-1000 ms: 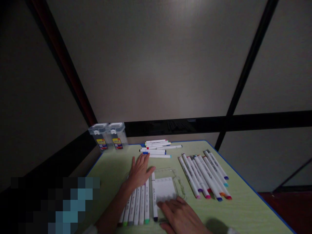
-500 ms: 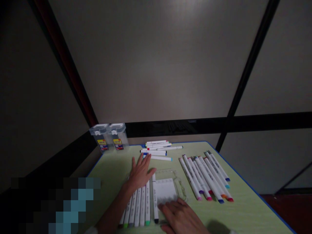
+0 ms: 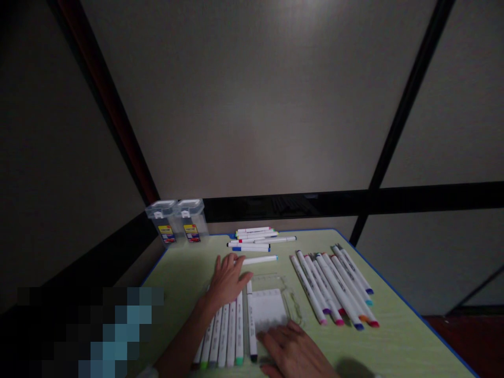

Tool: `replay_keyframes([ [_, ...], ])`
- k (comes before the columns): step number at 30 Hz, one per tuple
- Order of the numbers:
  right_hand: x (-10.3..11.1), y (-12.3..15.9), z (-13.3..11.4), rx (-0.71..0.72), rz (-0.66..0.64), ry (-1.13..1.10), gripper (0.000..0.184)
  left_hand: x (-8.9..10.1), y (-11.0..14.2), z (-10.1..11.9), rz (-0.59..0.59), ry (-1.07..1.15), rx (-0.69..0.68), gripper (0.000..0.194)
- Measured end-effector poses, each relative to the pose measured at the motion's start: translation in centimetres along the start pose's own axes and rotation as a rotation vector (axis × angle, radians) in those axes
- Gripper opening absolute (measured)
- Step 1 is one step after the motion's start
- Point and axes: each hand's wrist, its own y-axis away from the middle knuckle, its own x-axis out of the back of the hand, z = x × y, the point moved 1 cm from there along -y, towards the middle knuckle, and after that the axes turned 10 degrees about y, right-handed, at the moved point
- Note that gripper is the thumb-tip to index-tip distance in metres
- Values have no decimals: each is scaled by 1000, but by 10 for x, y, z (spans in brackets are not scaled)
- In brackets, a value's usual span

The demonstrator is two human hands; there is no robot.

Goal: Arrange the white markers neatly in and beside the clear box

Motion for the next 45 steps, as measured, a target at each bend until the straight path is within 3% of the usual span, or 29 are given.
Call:
replay_keyframes([
  [17, 3, 0, 0, -12, 23, -28, 25, 6, 0, 5, -2, 44, -22, 29],
  [25, 5, -3, -2, -20, -60, -8, 24, 8, -2, 7, -8, 59, -19, 29],
  [31, 4, -1, -1, -7, 9, -4, 26, 6, -2, 6, -15, 61, 1, 29],
  [39, 7, -2, -1, 5, -27, 21, 26, 8, -2, 6, -33, 68, 13, 28],
  [45, 4, 0, 0, 1, 44, -5, 23, 8, -2, 6, -44, 55, 6, 27],
])
